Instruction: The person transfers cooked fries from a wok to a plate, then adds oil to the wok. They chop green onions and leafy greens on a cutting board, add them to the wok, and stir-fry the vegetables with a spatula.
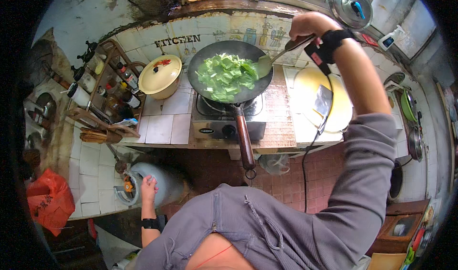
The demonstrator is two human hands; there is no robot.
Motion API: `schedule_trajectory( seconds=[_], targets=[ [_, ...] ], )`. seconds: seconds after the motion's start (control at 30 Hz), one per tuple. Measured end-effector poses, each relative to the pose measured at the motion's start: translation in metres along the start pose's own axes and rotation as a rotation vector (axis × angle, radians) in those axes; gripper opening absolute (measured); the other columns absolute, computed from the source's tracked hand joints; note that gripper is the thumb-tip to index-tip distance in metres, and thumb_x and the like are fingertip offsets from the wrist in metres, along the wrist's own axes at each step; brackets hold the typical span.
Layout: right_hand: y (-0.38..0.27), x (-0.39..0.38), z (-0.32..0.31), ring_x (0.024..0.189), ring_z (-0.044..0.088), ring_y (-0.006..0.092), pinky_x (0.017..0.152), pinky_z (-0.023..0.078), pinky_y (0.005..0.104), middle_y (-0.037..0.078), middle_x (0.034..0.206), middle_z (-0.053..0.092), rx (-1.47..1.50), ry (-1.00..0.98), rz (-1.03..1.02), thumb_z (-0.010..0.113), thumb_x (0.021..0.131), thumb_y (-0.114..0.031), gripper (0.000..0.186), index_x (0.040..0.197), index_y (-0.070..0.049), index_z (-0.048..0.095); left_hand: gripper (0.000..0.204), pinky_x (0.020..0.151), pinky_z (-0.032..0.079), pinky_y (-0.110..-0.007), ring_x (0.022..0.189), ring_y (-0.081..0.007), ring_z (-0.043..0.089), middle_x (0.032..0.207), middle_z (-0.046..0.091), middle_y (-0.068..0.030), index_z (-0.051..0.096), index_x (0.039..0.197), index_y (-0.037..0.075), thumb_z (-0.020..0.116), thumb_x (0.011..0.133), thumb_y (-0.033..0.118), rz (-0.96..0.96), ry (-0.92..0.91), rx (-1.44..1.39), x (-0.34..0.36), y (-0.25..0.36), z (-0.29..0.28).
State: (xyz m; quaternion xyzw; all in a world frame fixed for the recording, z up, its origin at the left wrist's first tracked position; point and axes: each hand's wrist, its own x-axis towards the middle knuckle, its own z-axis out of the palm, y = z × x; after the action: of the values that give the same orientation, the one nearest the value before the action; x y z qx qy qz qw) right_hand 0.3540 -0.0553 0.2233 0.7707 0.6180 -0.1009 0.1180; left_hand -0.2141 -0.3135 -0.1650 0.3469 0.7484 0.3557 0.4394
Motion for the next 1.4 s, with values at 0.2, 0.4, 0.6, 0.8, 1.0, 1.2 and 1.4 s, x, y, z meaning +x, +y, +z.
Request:
schedule_trajectory(
  seconds=[0.2,0.4,0.6,0.8,1.0,1.2,1.4],
  targets=[
    [0.001,0.035,0.102,0.056,0.058,0.0218,0.052,0.046,0.0370,0.008,0.066,0.062,0.227,0.044,-0.192,0.066,0.071,-0.042,0.039,0.072,-0.004,0.065,0.037,0.048,0.042,-0.022,0.057,-0.0102,0.052,0.082,0.054,-0.0046,0.046,0.115,0.002,0.058,0.084,0.018,0.058,-0.049,0.102,-0.020,-0.007,-0.002],
    [0.012,-0.039,0.102,0.079,0.060,0.0241,0.062,0.047,0.0375,0.006,0.084,0.055,-0.395,0.657,-0.560,0.065,0.068,-0.022,0.027,0.090,-0.012,0.054,0.038,0.052,0.044,-0.024,0.058,-0.0115,0.052,0.079,0.054,-0.0054,0.047,0.115,0.002,0.060,0.083,0.016,0.069,-0.054,0.113,-0.019,0.007,-0.006],
    [-0.037,-0.008,0.103,0.074,0.063,0.0237,0.060,0.052,0.0342,0.009,0.082,0.060,-0.463,0.640,-0.425,0.054,0.075,-0.012,0.013,0.086,-0.006,0.058,0.038,0.055,0.045,-0.025,0.059,-0.0117,0.052,0.077,0.054,-0.0049,0.048,0.115,0.002,0.061,0.082,0.017,0.108,-0.103,0.169,-0.016,0.030,0.016],
    [-0.055,-0.036,0.133,0.083,0.057,0.0216,0.069,0.047,0.0322,0.007,0.091,0.053,-0.538,0.624,-0.669,0.055,0.076,-0.016,0.029,0.104,-0.009,0.052,0.039,0.057,0.045,-0.025,0.060,-0.0106,0.052,0.076,0.055,-0.0033,0.049,0.116,0.002,0.061,0.082,0.019,0.156,-0.161,0.188,-0.016,0.037,0.031],
    [-0.005,-0.149,0.076,0.089,0.053,0.0141,0.067,0.045,0.0280,0.001,0.091,0.051,-0.770,0.659,-0.587,0.057,0.074,-0.017,0.035,0.108,-0.017,0.053,0.040,0.056,0.045,-0.024,0.060,-0.0098,0.053,0.077,0.056,-0.0033,0.049,0.115,0.001,0.061,0.082,0.020,0.114,-0.186,0.155,-0.011,0.029,0.033],
    [-0.038,-0.128,0.096,0.090,0.056,0.0168,0.067,0.047,0.0298,0.002,0.094,0.054,-0.737,0.298,-0.418,0.059,0.075,-0.015,0.026,0.102,-0.015,0.056,0.038,0.056,0.046,-0.025,0.060,-0.0093,0.053,0.072,0.057,-0.0018,0.051,0.112,0.001,0.062,0.081,0.020,0.158,-0.210,0.200,-0.007,0.033,0.050],
    [-0.014,-0.058,0.058,0.060,0.062,0.0199,0.055,0.050,0.0343,0.011,0.063,0.061,-0.464,0.387,-0.195,0.059,0.078,-0.040,0.033,0.073,-0.008,0.066,0.032,0.059,0.045,-0.023,0.068,-0.0095,0.054,0.082,0.058,-0.0028,0.052,0.111,0.003,0.059,0.084,0.019,0.292,-0.544,0.282,-0.019,0.075,0.106]
  ],
)
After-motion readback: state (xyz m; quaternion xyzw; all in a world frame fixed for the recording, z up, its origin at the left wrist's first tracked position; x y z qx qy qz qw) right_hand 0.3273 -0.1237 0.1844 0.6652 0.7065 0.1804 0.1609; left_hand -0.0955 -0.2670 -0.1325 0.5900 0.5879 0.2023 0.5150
